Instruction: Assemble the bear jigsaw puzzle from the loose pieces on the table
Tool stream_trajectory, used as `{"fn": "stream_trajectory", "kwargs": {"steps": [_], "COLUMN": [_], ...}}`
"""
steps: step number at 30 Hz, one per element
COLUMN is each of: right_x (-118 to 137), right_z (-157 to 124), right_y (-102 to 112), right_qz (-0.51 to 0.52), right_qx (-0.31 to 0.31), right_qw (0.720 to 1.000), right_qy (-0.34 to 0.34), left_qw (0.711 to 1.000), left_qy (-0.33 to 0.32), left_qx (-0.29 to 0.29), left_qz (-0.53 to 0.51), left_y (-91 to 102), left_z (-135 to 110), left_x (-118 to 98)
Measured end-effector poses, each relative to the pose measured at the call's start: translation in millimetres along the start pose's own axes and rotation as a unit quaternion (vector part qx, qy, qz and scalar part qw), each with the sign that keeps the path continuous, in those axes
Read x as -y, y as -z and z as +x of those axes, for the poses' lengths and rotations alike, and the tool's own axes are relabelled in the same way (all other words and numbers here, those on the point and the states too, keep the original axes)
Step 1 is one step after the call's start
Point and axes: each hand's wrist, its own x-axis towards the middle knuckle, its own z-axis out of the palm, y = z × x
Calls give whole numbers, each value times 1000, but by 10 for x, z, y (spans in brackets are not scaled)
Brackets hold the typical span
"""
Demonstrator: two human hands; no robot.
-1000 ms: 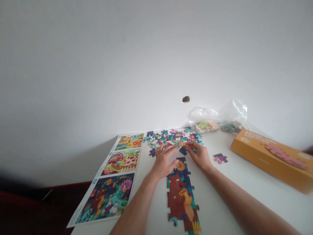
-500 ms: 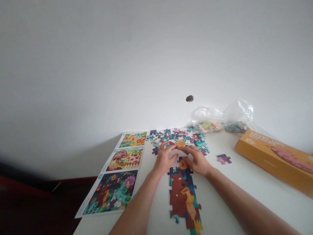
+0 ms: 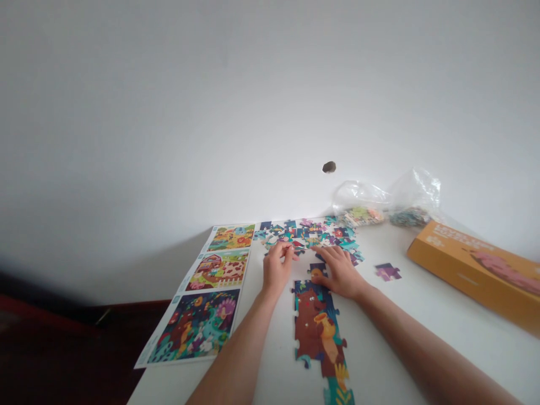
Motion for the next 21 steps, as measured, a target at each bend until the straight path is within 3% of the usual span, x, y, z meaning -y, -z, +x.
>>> {"fn": "stream_trajectory", "kwargs": {"steps": [5,13,21], "right_x": [-32,7,18], "right_z": [15,19,1], "right_y": [-14,14,37], "right_qz": [-38,76,107], "right_qx": [-35,-95,-126], "right_qw": [998,992,986], "right_qy": [-39,17,12], "left_qw": [998,990,986], "left_qy": [-28,-92,-118], "left_qx": [21,95,113], "left_qz": [-48,-41,-23], "left_y": [-11,-28,-28], "left_z": [0,-43,-53], "left_x": [7,-43,-50]}}
